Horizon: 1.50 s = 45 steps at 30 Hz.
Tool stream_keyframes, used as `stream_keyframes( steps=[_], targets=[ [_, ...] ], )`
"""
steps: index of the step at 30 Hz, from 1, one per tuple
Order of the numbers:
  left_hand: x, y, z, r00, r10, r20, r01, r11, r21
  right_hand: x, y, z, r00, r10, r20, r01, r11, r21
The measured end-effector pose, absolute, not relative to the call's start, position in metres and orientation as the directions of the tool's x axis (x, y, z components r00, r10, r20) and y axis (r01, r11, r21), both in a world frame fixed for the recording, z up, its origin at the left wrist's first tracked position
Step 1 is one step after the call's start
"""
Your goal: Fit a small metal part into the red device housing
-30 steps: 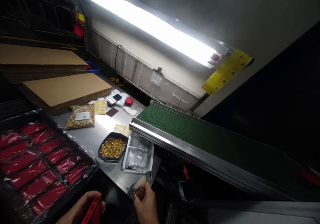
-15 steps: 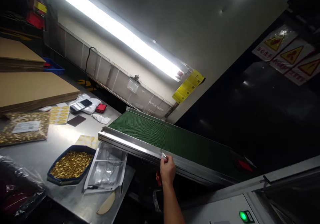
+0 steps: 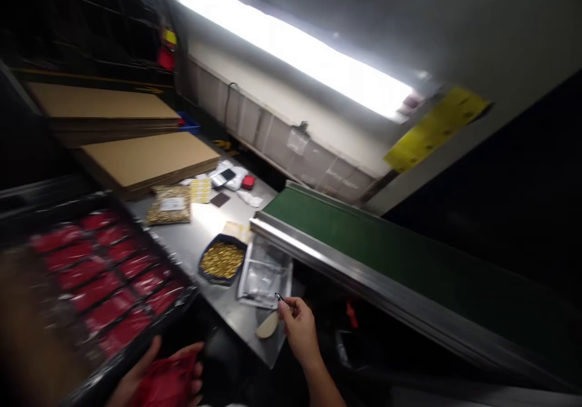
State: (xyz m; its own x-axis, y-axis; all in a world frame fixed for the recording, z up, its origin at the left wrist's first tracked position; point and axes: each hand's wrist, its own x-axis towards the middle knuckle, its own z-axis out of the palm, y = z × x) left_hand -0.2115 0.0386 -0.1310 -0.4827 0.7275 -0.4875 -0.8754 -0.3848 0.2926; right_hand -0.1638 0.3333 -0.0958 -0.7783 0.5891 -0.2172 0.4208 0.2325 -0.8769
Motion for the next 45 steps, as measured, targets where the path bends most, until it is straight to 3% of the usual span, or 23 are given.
stream_keyframes(
  steps=[3, 6, 8, 14, 36, 41, 45],
  targets=[
    [-0.218, 0.04, -0.12, -0.461, 0.657, -0.597, -0.873, -0.455, 0.175, -0.168, 0.267, -0.08, -0.881, 0.36, -0.307, 0.388, 0.178, -0.905],
    [-0.228, 0.044, -0.104, -0.506, 0.613, -0.607, -0.837, -0.518, 0.175, -0.171, 0.219, -0.052, -0.952, 0.153, -0.266, 0.302, 0.307, -0.903],
    [-0.23, 0.046, -0.092, -0.519, 0.622, -0.587, -0.827, -0.538, 0.163, -0.173, 0.199, -0.04, -0.975, 0.095, -0.201, 0.223, 0.419, -0.88],
    [-0.226, 0.048, -0.073, -0.499, 0.665, -0.555, -0.824, -0.563, 0.067, -0.181, 0.181, -0.038, -0.986, 0.087, -0.145, 0.169, 0.486, -0.857],
    [-0.222, 0.057, -0.068, -0.5, 0.667, -0.552, -0.863, -0.434, 0.258, -0.181, 0.198, -0.021, -0.976, 0.035, -0.214, 0.206, 0.458, -0.865],
    [-0.223, 0.061, -0.06, -0.468, 0.671, -0.575, -0.866, -0.477, 0.15, -0.179, 0.214, -0.019, -0.999, -0.002, -0.04, 0.034, 0.498, -0.866],
    [-0.223, 0.065, -0.054, -0.426, 0.743, -0.517, -0.878, -0.476, 0.039, -0.181, 0.225, -0.016, -0.975, -0.171, 0.145, -0.222, 0.665, -0.713]
  ],
)
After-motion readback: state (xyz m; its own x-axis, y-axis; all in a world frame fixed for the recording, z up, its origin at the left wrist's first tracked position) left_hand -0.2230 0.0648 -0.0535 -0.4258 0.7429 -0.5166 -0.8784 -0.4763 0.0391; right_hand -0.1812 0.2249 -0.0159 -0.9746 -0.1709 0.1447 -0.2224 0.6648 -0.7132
